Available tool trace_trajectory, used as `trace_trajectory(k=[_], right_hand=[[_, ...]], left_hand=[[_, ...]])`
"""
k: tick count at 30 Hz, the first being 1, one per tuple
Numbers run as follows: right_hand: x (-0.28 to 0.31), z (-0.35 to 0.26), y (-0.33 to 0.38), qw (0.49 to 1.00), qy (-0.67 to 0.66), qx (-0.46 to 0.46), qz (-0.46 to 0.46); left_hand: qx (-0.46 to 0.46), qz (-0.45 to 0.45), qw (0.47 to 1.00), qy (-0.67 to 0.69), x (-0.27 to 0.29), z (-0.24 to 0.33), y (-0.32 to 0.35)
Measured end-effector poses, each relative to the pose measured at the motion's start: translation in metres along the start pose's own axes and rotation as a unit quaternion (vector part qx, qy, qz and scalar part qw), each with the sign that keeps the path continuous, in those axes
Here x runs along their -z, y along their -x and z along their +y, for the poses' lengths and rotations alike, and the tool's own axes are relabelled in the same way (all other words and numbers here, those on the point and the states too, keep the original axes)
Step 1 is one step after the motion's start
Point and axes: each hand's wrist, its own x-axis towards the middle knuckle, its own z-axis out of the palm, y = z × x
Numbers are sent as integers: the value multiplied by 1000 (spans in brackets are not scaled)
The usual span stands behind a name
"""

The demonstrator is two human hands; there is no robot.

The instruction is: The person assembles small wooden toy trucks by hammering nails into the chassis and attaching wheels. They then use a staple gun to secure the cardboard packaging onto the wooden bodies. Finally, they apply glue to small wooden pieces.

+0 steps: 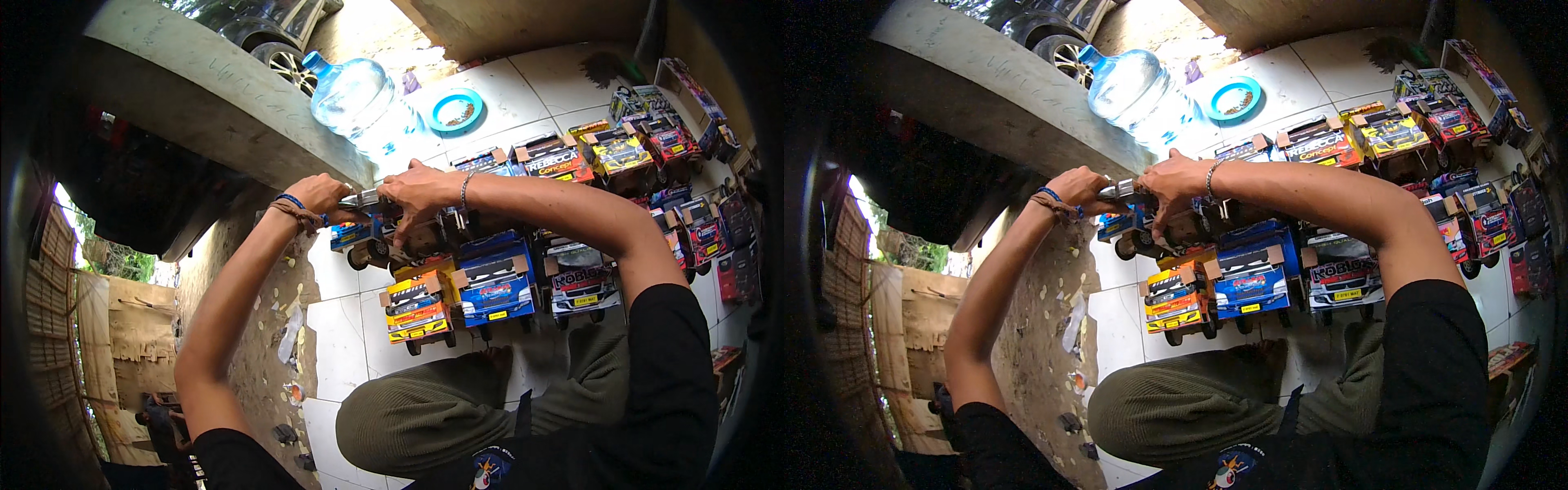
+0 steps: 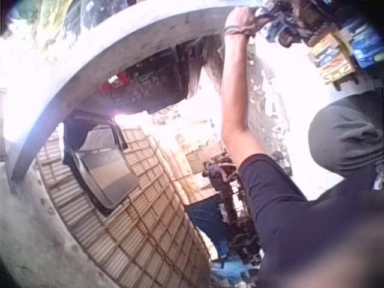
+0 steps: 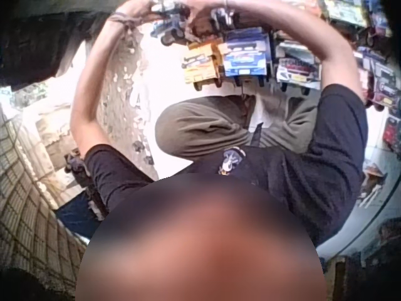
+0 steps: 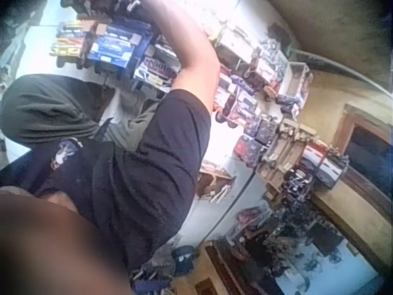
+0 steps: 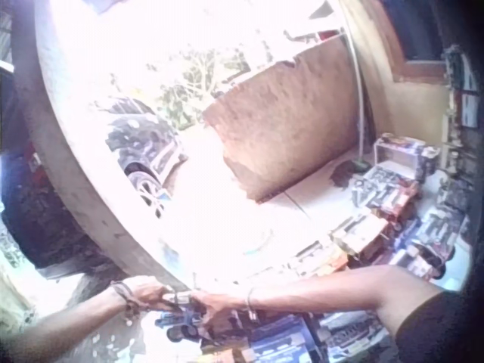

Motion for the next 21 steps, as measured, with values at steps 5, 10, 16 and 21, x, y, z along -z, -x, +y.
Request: trace_trajectory(k=[5,10,16,21], right_hand=[[-2,3,-1,1000,-14,-17,3],[-4,4,0,999,-32,-1,28],[-6,7,-3,999,-35,-3,24],[-7,8,-4,999,-32,1,35]], left_hand=[[-3,-16,1000,-15,2,-1,-7],[6,-35,999,-34,2,-1,-11],[1,-27,999,-18,0,-3,-12],[-5,-10,1000,2,-3,-6,-15]])
